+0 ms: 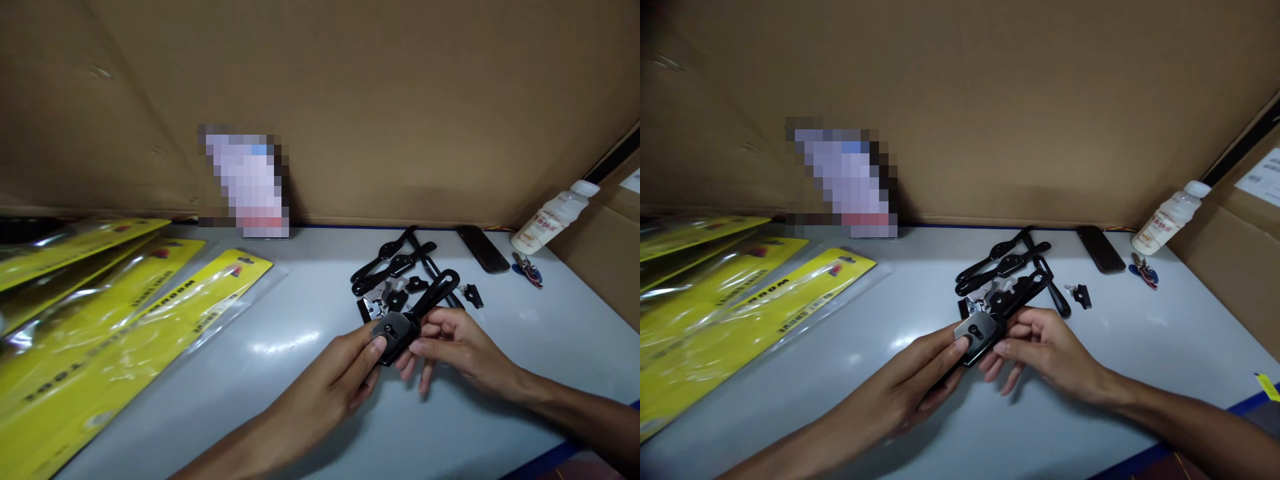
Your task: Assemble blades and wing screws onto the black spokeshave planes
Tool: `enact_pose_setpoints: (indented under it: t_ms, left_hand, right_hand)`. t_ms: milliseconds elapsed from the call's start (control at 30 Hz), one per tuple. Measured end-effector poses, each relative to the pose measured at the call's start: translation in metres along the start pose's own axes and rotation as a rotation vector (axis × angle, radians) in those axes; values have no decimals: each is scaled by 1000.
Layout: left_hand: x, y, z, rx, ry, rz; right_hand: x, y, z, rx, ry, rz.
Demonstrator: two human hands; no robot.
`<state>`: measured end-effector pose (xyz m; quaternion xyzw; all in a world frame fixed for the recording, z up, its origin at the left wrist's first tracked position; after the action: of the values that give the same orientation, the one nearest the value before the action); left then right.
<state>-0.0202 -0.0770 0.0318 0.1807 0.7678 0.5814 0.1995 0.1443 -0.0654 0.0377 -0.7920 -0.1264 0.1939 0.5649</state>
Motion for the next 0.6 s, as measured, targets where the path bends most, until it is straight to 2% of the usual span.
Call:
enact_pose_setpoints:
  t_ms: [233, 333, 400, 433, 467, 500, 567, 600]
  left_hand:
    - [1, 2, 0, 43, 17, 41]
    - [1, -3, 0, 74, 35, 38]
    - [2, -5, 0, 117, 97, 27]
    - [4, -6, -1, 143, 136, 14]
    - [5, -7, -1, 172, 168, 1]
    - [6, -7, -2, 195, 194, -11]
    - [7, -7, -4, 214, 223, -22]
    - [8, -7, -4, 215, 234, -24]
  right_hand:
    - [2, 4, 2, 2, 65, -8]
    - [-1, 2, 2, -3, 51, -29]
    - [1, -5, 2, -8, 22, -146]
    - [6, -12, 1, 21, 30, -272]
    - [13, -21, 0, 81, 74, -445]
    - [24, -34, -1, 187, 174, -658]
    - [49, -62, -8, 408, 503, -1081]
    - [62, -71, -10, 419, 635, -1248]
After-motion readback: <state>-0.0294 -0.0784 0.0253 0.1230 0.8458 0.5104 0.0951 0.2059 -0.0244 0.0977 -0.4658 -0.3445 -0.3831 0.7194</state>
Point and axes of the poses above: each hand's wrist, its own z-axis towards the middle knuckle, its own x-axis out of the back of the hand, y = z × x, the point moved 4 cm from there along z, towards the middle knuckle, and after that the axes turned 5 degrees about y, right-handed, at the moved point
